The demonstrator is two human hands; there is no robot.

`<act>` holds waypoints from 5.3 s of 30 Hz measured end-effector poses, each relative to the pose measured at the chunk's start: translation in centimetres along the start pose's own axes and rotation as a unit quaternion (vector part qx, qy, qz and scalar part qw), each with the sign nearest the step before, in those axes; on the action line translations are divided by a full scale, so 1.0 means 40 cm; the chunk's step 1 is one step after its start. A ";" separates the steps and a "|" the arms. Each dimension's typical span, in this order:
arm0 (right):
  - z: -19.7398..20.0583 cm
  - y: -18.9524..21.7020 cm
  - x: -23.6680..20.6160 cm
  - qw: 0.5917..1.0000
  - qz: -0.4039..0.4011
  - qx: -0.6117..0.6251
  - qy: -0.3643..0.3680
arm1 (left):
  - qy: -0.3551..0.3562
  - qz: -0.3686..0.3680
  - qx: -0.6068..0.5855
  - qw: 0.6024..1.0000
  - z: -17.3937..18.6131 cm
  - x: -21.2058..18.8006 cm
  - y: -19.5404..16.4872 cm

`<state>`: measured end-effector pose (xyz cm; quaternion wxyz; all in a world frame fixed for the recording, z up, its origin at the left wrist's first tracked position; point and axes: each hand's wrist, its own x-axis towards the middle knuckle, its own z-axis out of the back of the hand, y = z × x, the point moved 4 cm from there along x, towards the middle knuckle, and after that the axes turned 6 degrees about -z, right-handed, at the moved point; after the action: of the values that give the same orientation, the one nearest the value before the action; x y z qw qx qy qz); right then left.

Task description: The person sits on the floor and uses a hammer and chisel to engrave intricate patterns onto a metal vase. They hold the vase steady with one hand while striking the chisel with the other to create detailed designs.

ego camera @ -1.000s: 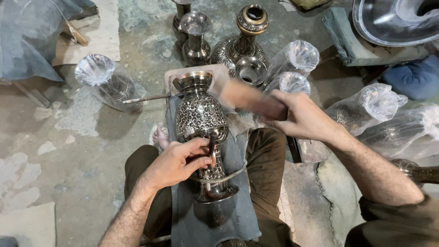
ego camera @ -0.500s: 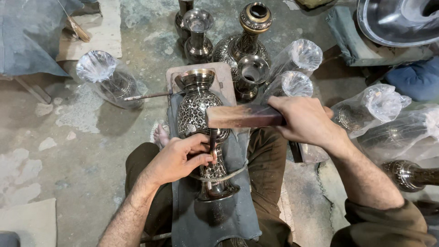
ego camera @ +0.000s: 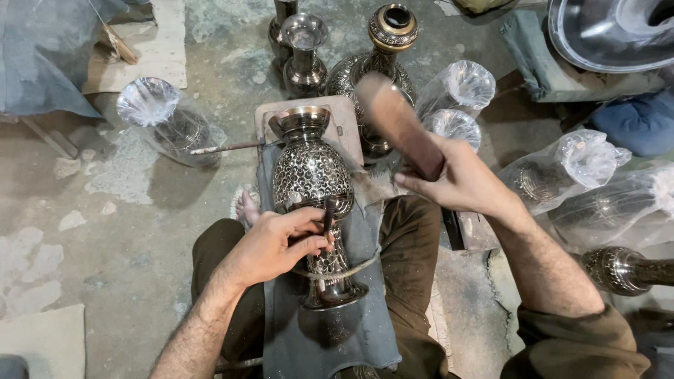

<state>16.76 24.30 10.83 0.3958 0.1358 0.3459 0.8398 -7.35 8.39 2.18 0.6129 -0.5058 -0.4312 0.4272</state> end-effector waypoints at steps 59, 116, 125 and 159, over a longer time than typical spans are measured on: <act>0.007 -0.012 0.021 0.991 0.098 -0.089 0.034 | -0.017 -0.041 0.114 0.992 -0.003 -0.006 0.017; 0.002 -0.119 0.016 0.980 0.067 -0.183 -0.030 | -0.056 -0.018 0.159 0.985 -0.012 -0.004 -0.034; 0.017 -0.103 0.004 0.975 0.118 -0.176 -0.064 | -0.038 -0.038 0.195 0.979 -0.005 0.002 -0.026; 0.010 -0.048 0.017 0.997 0.059 -0.050 -0.006 | -0.017 -0.023 0.142 0.989 -0.008 0.008 -0.017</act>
<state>17.62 25.85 9.76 0.3539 0.1414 0.2923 0.8771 -6.88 8.51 2.85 0.6808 -0.3963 -0.3880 0.4784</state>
